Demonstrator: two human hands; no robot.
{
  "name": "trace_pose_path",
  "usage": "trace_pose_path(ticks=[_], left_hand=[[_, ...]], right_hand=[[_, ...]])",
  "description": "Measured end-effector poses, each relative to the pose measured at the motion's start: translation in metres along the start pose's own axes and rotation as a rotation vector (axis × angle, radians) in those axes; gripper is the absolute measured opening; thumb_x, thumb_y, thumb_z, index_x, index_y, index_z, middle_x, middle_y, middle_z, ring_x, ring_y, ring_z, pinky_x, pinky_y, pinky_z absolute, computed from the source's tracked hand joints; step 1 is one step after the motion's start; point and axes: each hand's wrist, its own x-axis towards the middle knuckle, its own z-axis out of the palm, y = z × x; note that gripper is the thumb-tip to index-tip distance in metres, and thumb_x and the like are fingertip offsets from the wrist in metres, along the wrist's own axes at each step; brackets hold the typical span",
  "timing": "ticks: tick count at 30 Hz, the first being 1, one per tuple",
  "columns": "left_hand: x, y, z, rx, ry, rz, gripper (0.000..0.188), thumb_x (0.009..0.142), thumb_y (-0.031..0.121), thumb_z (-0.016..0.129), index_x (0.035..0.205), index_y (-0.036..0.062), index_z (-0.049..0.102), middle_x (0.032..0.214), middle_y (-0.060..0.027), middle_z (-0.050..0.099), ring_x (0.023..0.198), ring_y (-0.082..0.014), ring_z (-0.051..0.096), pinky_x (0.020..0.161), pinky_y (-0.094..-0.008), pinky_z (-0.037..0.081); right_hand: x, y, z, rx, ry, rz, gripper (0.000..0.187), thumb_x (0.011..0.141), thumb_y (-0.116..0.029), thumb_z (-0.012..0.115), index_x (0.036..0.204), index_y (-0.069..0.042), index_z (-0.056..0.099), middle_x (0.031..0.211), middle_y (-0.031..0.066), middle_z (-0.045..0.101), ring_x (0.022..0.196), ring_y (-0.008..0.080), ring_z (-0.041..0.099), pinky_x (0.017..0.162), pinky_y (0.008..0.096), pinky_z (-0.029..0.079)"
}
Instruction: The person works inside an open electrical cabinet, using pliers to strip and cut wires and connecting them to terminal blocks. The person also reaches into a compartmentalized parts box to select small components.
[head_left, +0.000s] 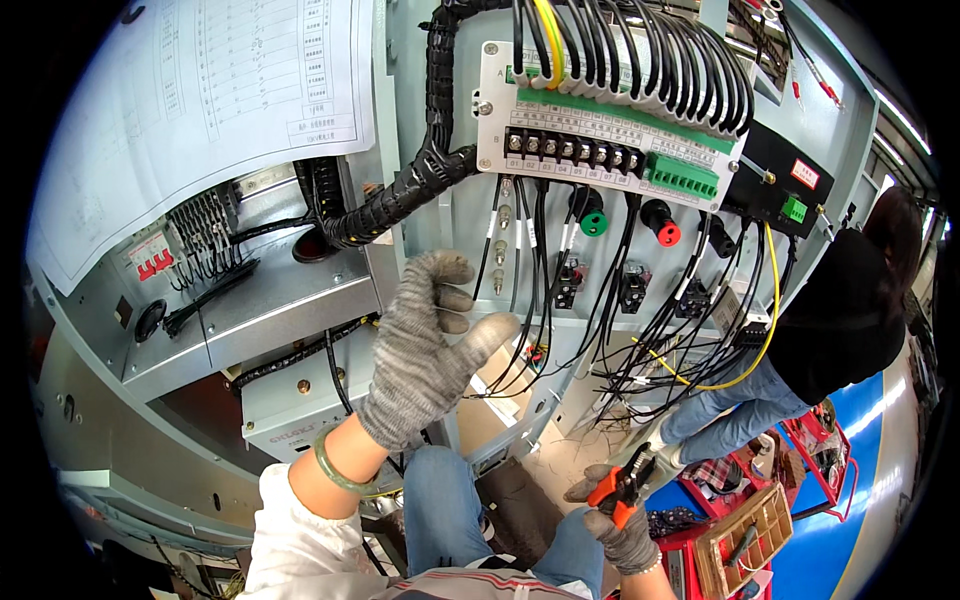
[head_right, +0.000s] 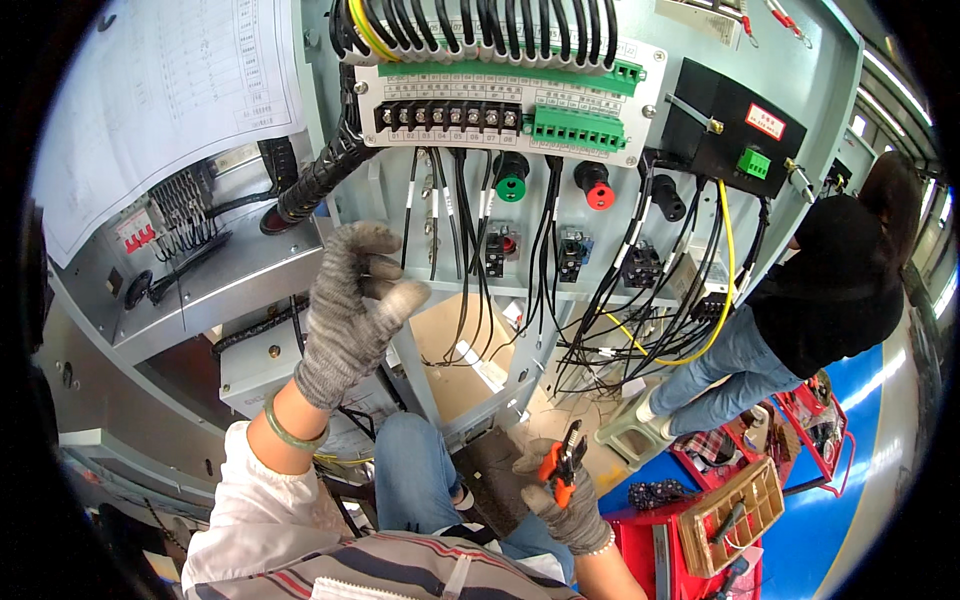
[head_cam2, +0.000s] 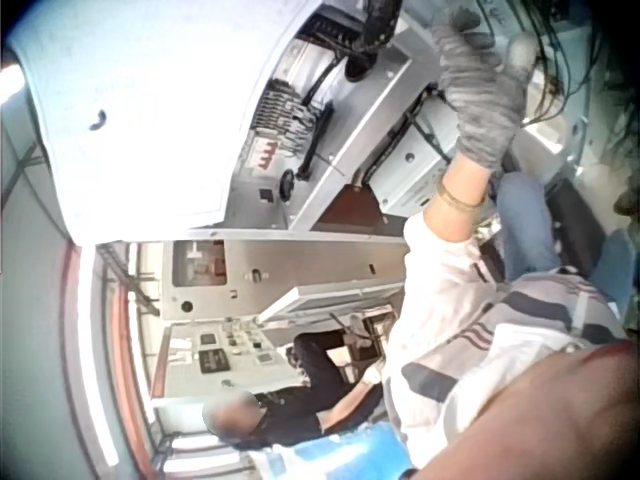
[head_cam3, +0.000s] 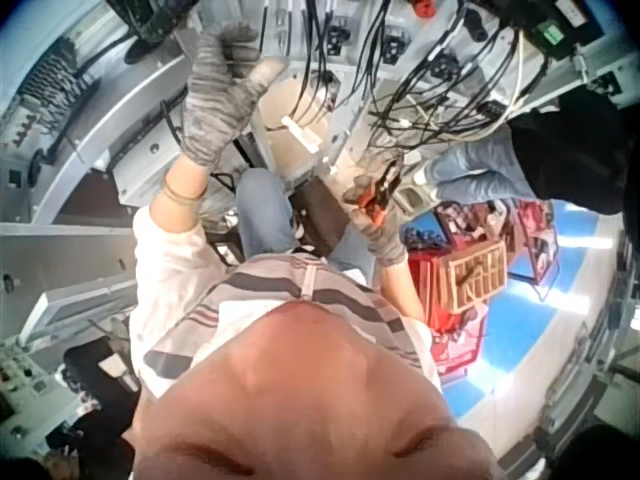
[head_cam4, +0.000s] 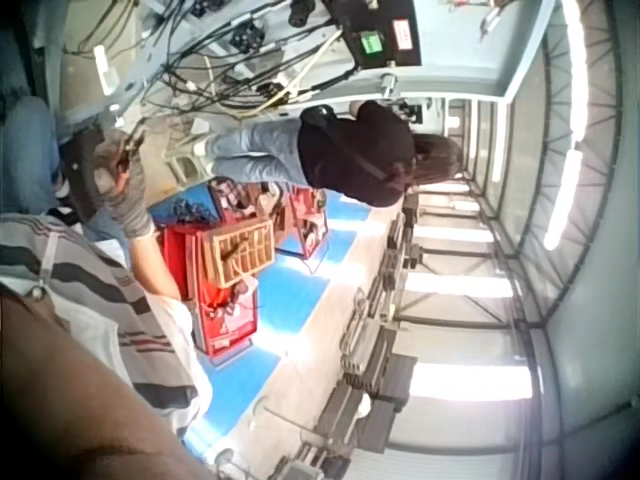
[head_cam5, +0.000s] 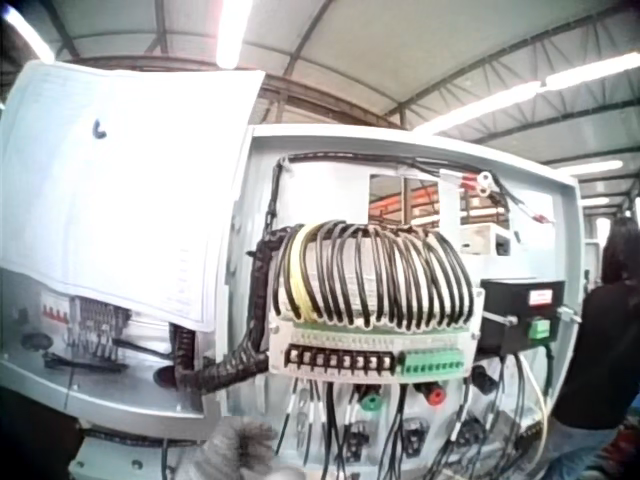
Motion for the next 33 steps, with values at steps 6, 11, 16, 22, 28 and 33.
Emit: trace_pose_path(ticks=[6, 11, 16, 22, 28, 33], left_hand=[[0.019, -0.002, 0.005, -0.296, -0.203, -0.312, 0.034, 0.082, 0.025, 0.067, 0.102, 0.0029, 0.052, 0.088, -0.0086, 0.062, 0.073, -0.0127, 0.059, 0.062, -0.0246, 0.051], [0.025, 0.010, 0.004, -0.414, -0.335, -0.411, 0.037, 0.086, 0.038, 0.060, 0.097, 0.0028, 0.060, 0.075, -0.0026, 0.062, 0.060, -0.0087, 0.056, 0.052, -0.0215, 0.048], [0.027, 0.010, 0.020, -0.357, -0.279, -0.359, 0.031, 0.084, 0.035, 0.063, 0.083, 0.0036, 0.062, 0.061, 0.0006, 0.053, 0.048, -0.0060, 0.046, 0.044, -0.0212, 0.037], [0.021, 0.009, 0.018, -0.396, -0.252, -0.390, 0.024, 0.090, 0.028, 0.054, 0.089, 0.0039, 0.057, 0.061, -0.0010, 0.054, 0.049, -0.0073, 0.047, 0.045, -0.0228, 0.039], [0.019, 0.009, 0.014, -0.196, -0.234, -0.264, 0.031, 0.093, 0.033, 0.044, 0.094, 0.0029, 0.053, 0.061, -0.0064, 0.059, 0.046, -0.0084, 0.047, 0.046, -0.0241, 0.040], [0.018, 0.010, 0.019, -0.340, -0.240, -0.314, 0.036, 0.095, 0.035, 0.045, 0.104, 0.0009, 0.052, 0.064, -0.0093, 0.062, 0.041, -0.0079, 0.047, 0.039, -0.0215, 0.037]], right_hand=[[-0.008, 0.023, -0.007, 0.022, -0.056, 0.019, 0.042, 0.071, -0.022, 0.070, 0.105, -0.002, 0.056, 0.099, 0.0084, 0.061, 0.095, 0.0198, 0.057, 0.087, 0.0333, 0.044], [-0.011, 0.024, -0.011, 0.058, -0.032, 0.064, 0.045, 0.071, -0.018, 0.069, 0.110, -0.001, 0.053, 0.098, 0.0093, 0.061, 0.094, 0.0193, 0.059, 0.085, 0.0333, 0.046], [-0.013, 0.030, -0.012, 0.148, -0.060, 0.047, 0.056, 0.072, -0.020, 0.071, 0.119, -0.001, 0.047, 0.100, 0.0088, 0.061, 0.095, 0.0185, 0.058, 0.085, 0.0331, 0.046], [-0.013, 0.029, -0.021, -0.029, 0.009, 0.059, 0.083, 0.061, -0.042, 0.082, 0.121, 0.002, 0.045, 0.095, 0.0119, 0.063, 0.088, 0.0232, 0.062, 0.079, 0.0347, 0.048], [-0.009, 0.020, -0.022, -0.021, 0.027, 0.010, 0.083, 0.062, -0.043, 0.081, 0.122, 0.002, 0.045, 0.094, 0.0105, 0.062, 0.087, 0.0215, 0.061, 0.077, 0.0333, 0.048], [-0.005, 0.026, -0.027, -0.175, 0.036, -0.011, 0.074, 0.063, -0.033, 0.077, 0.121, 0.001, 0.046, 0.093, 0.0099, 0.062, 0.088, 0.0205, 0.060, 0.078, 0.0324, 0.048]])
